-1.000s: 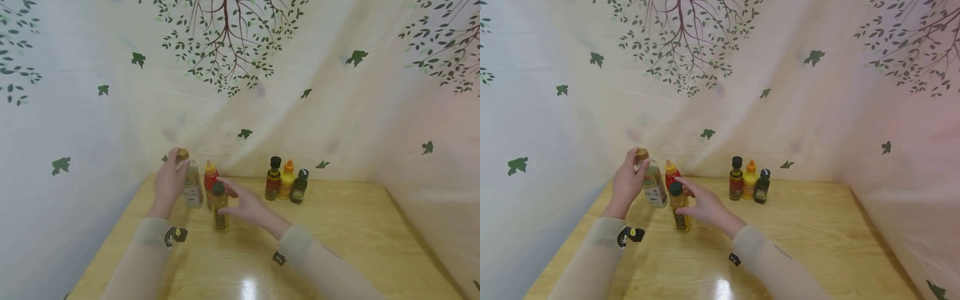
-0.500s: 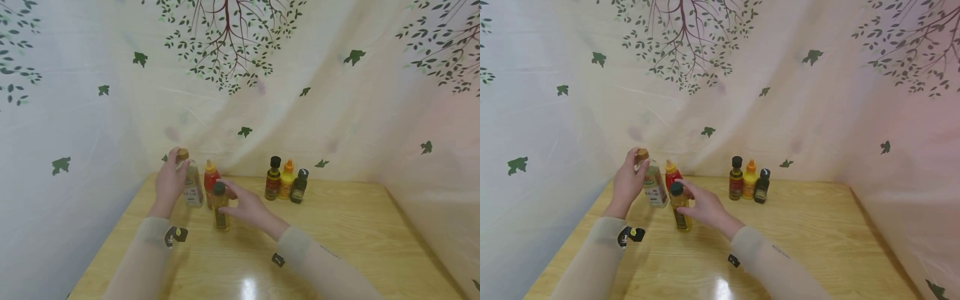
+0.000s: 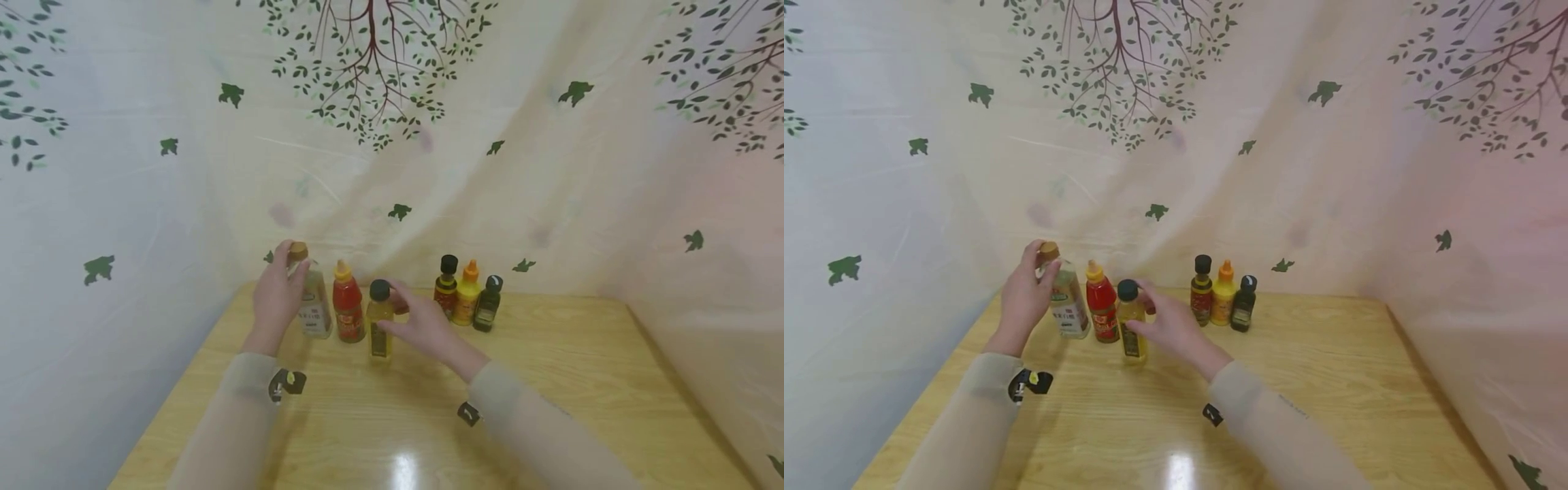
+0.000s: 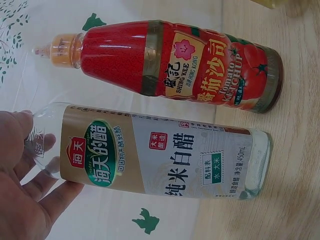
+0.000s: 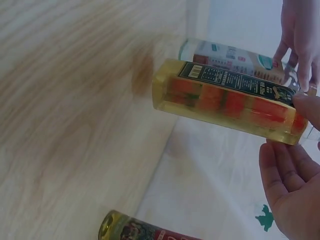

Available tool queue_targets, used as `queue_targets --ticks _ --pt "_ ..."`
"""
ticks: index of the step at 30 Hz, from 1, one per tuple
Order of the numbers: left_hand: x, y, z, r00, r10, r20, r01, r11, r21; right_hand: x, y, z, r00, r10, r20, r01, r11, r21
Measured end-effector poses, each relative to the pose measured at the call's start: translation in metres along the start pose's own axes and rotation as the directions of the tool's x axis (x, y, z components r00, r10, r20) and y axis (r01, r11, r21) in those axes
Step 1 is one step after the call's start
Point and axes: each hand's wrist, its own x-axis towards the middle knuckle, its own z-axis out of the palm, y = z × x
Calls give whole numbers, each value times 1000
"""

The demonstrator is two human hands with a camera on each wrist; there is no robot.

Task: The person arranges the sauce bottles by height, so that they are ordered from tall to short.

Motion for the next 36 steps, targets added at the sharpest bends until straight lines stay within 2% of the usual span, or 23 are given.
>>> queue_targets --ticks 4,12,22,36 --pt "1 -1 0 1000 1 0 -1 1000 -2 5 5 -7 1000 6 -12 -6 1000 -12" --pt "1 -2 2 1000 11 -10 -11 1000 -4 17 14 -14 999 40 -18 -39 999 36" --pt "2 -2 2 1000 9 -8 -8 1000 3 30 29 -11 997 79 -22 -77 995 64" --pt "-4 -1 2 1000 1 -17 -1 1000 9 34 34 -1 998 62 -20 -60 995 82"
